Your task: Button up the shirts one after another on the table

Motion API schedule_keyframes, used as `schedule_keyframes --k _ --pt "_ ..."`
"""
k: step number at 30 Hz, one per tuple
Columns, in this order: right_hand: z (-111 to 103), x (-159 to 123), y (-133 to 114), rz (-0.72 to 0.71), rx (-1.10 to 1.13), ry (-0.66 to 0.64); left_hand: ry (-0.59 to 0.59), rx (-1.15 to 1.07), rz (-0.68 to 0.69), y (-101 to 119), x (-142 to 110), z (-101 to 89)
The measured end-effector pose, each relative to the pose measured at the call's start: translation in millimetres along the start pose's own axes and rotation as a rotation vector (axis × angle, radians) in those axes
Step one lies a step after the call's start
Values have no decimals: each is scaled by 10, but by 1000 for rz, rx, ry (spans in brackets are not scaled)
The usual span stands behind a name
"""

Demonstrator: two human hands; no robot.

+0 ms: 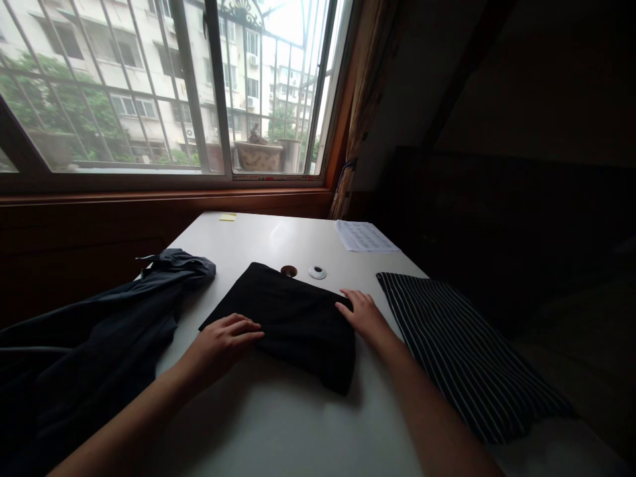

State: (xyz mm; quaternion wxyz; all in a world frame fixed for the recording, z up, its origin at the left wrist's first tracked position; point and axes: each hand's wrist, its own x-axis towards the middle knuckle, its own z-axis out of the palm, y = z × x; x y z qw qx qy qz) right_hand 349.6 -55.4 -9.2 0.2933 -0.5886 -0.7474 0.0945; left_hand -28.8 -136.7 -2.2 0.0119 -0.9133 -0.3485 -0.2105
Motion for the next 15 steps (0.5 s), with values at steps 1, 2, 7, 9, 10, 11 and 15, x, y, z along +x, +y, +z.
schedule_keyframes --k 1,2,7,9,10,11,15 --pt "20 8 38 28 10 3 6 -11 -5 -7 -5 -1" --pt "35 16 62 54 25 3 15 -28 -12 -13 -13 -4" --pt "25 53 78 175 173 -28 109 -110 -118 -21 -62 -3" --pt "-22 57 62 217 273 -61 165 -138 -198 -10 -74 -9" --pt "-54 55 47 235 337 -83 201 -160 -237 -3 -78 -19" --pt "-91 51 26 249 411 -107 244 -188 -276 4 -80 -35" --pt "-242 23 -142 261 750 -155 421 -308 -510 3 -95 -131"
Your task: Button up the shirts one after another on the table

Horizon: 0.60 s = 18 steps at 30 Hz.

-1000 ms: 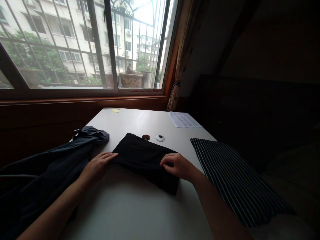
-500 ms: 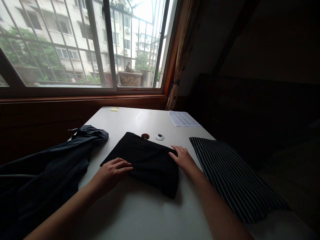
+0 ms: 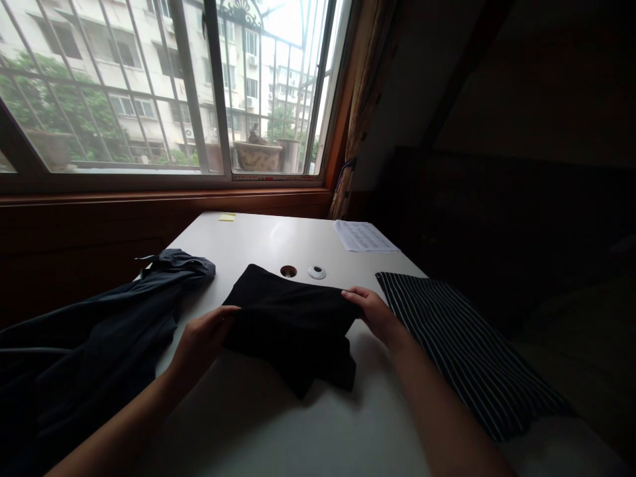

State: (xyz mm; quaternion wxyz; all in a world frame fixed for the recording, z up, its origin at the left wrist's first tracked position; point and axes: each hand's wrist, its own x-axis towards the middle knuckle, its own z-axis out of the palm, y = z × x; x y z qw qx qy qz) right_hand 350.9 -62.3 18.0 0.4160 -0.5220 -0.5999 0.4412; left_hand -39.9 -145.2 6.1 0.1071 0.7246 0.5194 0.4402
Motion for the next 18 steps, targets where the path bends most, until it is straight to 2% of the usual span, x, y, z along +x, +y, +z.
schedule_keyframes --k 3,5,8,10,12,15,17,18 --pt "100 -71 -147 -45 215 -13 50 -24 -177 -42 16 -48" --pt "221 -114 -202 -65 311 -19 34 -41 -174 -87 19 -30" --pt "455 -196 -235 -48 433 -95 -72 -8 69 -97 7 68" --pt "611 -276 -260 -7 538 -237 -155 92 275 -33 -12 146" --pt "735 -367 -309 37 539 -387 -212 191 408 71 -40 204" --pt "831 -470 -405 59 354 -585 -251 220 463 201 -80 248" --pt "840 -477 -438 5 257 -627 -280 212 442 224 -94 265" --pt "832 -457 -432 -33 225 -602 -301 222 423 215 -95 274"
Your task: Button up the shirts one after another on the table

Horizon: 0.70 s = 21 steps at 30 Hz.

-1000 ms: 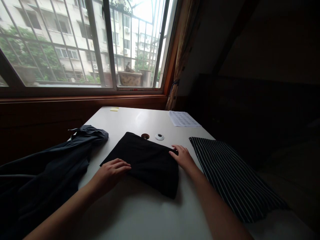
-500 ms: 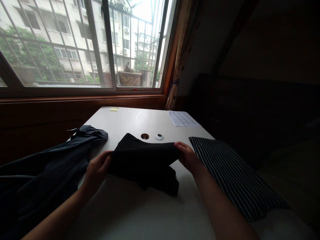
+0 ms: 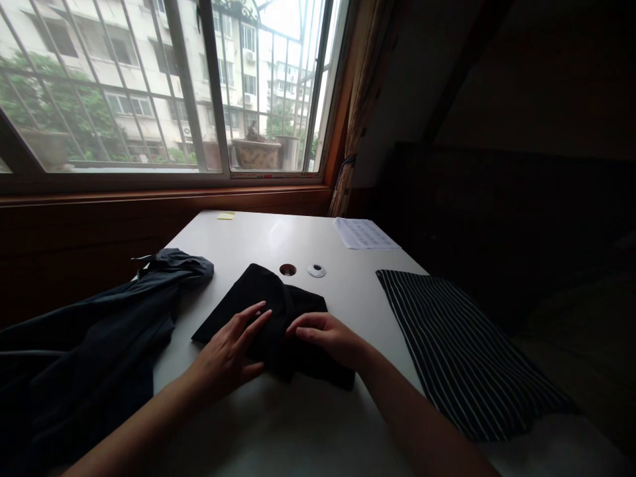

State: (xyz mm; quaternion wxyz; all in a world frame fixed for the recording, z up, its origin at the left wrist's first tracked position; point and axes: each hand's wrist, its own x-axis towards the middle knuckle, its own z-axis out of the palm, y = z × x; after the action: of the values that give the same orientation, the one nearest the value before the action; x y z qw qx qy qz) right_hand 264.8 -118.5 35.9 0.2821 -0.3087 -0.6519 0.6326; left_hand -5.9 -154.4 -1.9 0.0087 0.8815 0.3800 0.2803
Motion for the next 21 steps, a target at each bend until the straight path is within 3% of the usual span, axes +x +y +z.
schedule_keyframes --k 5,8,13,16,18,21 --pt "-254 107 186 -92 -517 417 -153 134 -34 -77 11 67" --pt "-372 125 317 -71 -678 521 -206 179 -35 -78 26 61" --pt "-399 29 350 6 -910 410 -223 168 -55 -91 23 16" --pt "-440 -48 284 98 -917 315 -174 82 -73 -156 -11 40" --pt "-499 -88 234 156 -846 251 -95 -30 -127 -212 -43 70" --pt "-590 -130 170 210 -731 170 120 -193 -302 -284 -89 78"
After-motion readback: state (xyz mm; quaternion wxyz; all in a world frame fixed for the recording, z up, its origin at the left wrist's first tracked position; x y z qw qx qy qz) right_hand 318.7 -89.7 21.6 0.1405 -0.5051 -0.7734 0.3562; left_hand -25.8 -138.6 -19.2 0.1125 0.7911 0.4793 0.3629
